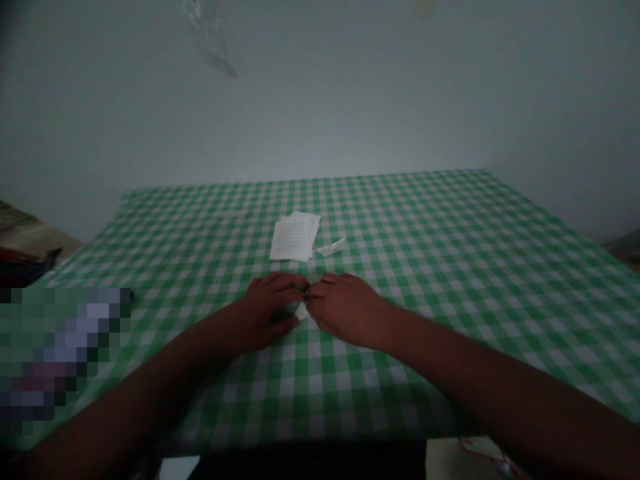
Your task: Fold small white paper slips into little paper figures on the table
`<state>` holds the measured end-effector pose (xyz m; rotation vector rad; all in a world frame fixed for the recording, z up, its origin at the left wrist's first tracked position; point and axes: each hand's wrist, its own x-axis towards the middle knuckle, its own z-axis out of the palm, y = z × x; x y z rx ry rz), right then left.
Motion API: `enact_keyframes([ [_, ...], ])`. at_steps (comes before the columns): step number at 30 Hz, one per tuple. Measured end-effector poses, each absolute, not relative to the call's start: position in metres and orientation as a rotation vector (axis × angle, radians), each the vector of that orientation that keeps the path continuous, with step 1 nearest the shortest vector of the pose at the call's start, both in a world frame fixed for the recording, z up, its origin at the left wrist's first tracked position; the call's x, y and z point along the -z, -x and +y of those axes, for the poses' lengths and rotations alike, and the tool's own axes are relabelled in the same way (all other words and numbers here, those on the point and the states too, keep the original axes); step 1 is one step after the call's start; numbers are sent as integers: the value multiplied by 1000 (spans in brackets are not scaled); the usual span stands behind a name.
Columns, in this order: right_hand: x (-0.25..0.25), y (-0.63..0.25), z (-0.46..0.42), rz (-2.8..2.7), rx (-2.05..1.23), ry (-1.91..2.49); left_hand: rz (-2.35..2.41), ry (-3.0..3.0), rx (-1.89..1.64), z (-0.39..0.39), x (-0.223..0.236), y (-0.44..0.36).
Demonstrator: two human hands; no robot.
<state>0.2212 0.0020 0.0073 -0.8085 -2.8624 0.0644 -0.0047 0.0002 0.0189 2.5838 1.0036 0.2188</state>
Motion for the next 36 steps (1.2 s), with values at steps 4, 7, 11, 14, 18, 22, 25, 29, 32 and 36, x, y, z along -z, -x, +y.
enact_keyframes([
  [4,-7,-222,3,-2863,-44,820,989,-2594,-190,2,-19,5],
  [7,-7,-223,4,-2872,-18,822,975,-2583,-188,5,-16,5],
  [11,-7,-223,9,-2876,33,816,1026,-2609,-221,6,-14,2],
  [14,-6,-223,14,-2823,26,863,1139,-2640,-248,4,-13,-2],
  [18,-3,-222,15,-2740,-134,864,1265,-2648,-285,-1,-12,-7],
  [22,-1,-218,8,-2638,-237,928,1344,-2649,-291,-7,-11,-13],
  [25,2,-214,4,-2593,-240,1000,1398,-2655,-255,-10,-14,-13],
  [29,6,-211,3,-2561,-277,1063,1314,-2673,-213,-7,-18,-5],
  [32,6,-210,1,-2569,-259,1089,1254,-2672,-197,-4,-18,0],
  [36,4,-206,-3,-2590,-194,1148,1249,-2664,-180,-3,-17,1],
])
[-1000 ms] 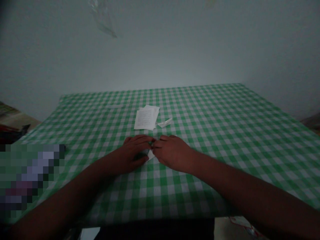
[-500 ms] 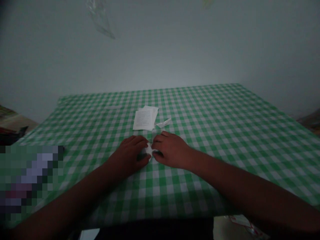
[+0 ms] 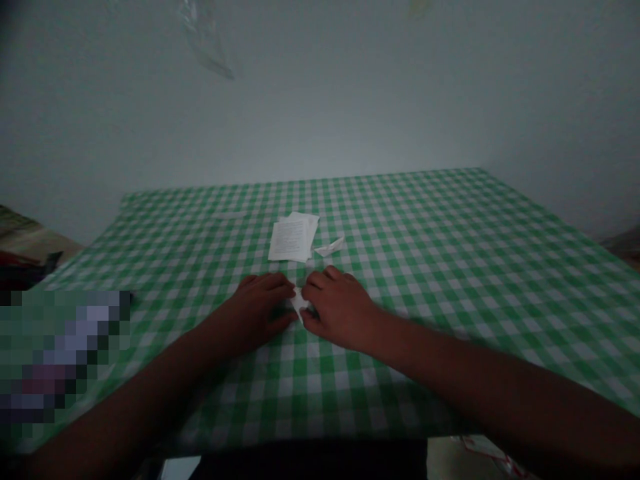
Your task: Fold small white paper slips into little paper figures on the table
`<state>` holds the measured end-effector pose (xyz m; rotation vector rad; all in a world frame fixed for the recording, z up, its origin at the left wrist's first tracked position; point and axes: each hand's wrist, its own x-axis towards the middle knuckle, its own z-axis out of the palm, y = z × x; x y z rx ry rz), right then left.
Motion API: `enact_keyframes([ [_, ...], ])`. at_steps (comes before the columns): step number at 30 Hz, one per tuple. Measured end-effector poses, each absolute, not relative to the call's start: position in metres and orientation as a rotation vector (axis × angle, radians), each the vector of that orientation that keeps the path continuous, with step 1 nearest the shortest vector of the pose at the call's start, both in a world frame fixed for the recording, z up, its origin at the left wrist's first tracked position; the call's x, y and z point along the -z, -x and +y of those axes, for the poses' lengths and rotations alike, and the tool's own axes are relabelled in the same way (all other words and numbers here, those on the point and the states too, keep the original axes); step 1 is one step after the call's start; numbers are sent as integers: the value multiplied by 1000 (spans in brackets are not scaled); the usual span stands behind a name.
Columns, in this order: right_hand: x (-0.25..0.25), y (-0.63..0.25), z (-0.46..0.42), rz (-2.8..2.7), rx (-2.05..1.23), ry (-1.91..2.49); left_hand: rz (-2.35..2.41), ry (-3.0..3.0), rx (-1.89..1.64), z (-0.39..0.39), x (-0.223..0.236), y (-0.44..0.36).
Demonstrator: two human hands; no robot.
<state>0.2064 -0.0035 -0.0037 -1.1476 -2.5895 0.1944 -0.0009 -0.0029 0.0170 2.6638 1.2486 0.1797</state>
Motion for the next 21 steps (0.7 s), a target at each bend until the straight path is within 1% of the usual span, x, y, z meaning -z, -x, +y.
enact_keyframes([
  [6,4,-202,-11,-2638,-47,1241,1249,-2647,-155,-2,-20,1],
  [11,6,-202,-13,-2628,-27,1233,1245,-2626,-148,0,-21,2],
  [14,6,-208,-4,-2646,-100,1134,1237,-2624,-161,1,-20,3],
  [19,4,-229,24,-2695,-431,724,1215,-2618,-163,1,-21,3],
  [21,4,-235,31,-2683,-499,665,1210,-2615,-165,1,-23,3],
])
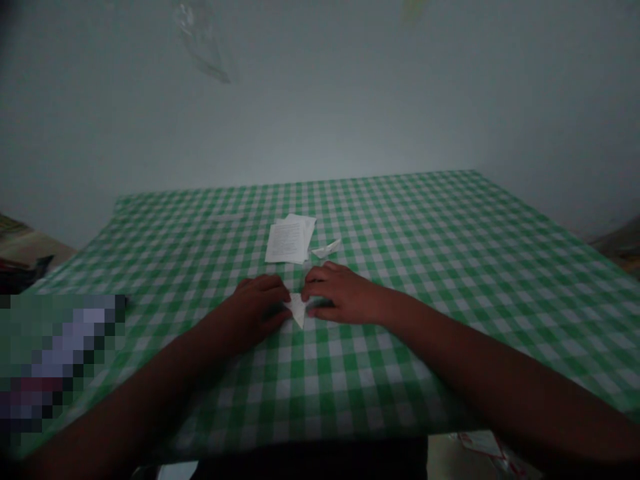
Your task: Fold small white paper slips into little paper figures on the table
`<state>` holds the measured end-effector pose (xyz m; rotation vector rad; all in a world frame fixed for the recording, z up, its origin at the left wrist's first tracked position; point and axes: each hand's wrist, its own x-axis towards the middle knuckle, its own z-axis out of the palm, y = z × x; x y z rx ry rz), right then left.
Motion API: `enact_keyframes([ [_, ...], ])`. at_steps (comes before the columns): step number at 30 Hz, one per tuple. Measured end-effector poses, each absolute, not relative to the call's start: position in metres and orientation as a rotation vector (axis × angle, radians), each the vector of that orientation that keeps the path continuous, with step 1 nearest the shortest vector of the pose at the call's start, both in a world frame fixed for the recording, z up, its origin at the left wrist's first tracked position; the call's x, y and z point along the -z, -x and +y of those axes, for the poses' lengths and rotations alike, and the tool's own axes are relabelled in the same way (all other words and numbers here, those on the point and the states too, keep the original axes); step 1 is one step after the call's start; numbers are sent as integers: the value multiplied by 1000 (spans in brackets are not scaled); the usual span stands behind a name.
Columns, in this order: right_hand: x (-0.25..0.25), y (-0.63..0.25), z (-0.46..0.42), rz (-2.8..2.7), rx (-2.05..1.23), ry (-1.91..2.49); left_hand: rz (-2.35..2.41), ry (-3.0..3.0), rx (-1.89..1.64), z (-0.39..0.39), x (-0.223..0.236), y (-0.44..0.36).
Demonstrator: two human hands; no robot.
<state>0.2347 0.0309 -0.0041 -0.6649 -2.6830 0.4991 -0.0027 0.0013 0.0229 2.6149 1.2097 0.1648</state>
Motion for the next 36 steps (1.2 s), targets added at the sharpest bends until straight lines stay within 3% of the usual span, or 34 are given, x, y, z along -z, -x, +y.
enact_keyframes([
  [15,12,-224,20,-2636,-340,897,1202,-2601,-219,1,-19,0],
  [36,12,-225,19,-2631,-339,887,1231,-2541,-333,-5,-10,-6],
])
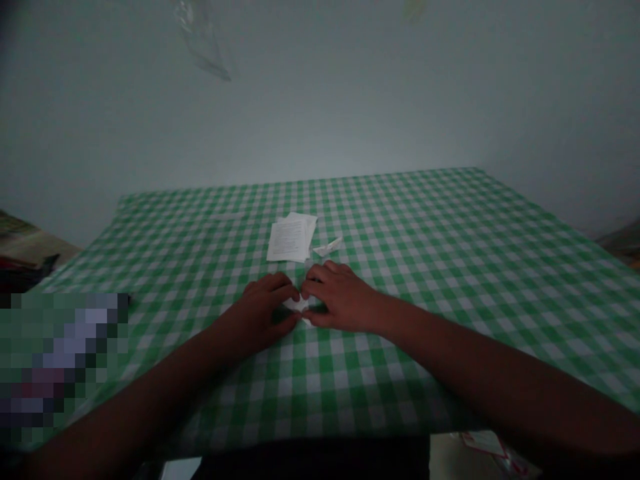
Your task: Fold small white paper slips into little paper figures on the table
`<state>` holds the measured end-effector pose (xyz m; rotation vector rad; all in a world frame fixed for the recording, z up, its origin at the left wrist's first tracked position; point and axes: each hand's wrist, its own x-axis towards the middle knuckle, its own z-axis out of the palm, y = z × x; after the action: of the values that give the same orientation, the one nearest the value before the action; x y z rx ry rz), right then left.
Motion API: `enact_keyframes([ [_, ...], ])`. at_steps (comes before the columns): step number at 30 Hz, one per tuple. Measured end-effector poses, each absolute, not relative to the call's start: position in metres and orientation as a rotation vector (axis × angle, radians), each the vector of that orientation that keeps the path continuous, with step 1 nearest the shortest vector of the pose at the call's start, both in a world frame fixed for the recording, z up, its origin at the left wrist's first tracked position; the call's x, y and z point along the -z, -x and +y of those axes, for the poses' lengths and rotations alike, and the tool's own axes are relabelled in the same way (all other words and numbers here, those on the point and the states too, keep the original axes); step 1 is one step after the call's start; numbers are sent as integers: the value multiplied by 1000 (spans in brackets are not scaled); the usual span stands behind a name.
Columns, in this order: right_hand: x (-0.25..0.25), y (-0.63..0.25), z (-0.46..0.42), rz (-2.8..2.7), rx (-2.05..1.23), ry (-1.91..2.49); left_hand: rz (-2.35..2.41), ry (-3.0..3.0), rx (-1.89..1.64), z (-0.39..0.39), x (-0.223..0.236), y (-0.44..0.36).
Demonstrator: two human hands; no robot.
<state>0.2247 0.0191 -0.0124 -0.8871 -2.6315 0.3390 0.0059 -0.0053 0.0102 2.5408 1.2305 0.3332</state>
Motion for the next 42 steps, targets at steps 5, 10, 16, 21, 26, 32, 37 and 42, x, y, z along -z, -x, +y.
enact_keyframes([
  [5,15,-227,27,-2603,-414,863,1235,-2477,-347,-3,-6,-5],
  [10,17,-229,33,-2571,-436,856,1093,-2508,-316,1,-8,0],
  [16,15,-233,35,-2585,-441,803,830,-2614,-195,2,-17,10],
  [21,12,-234,33,-2583,-447,793,836,-2735,-134,0,-15,9],
  [26,6,-237,33,-2562,-522,754,969,-2702,-180,-2,-9,-1],
  [32,-3,-240,31,-2724,-554,733,1153,-2713,-231,-5,-3,-12],
  [37,-2,-239,27,-2721,-511,805,1209,-2653,-330,-5,0,-16],
  [42,-3,-237,23,-2743,-495,824,1239,-2602,-487,-3,4,-14],
])
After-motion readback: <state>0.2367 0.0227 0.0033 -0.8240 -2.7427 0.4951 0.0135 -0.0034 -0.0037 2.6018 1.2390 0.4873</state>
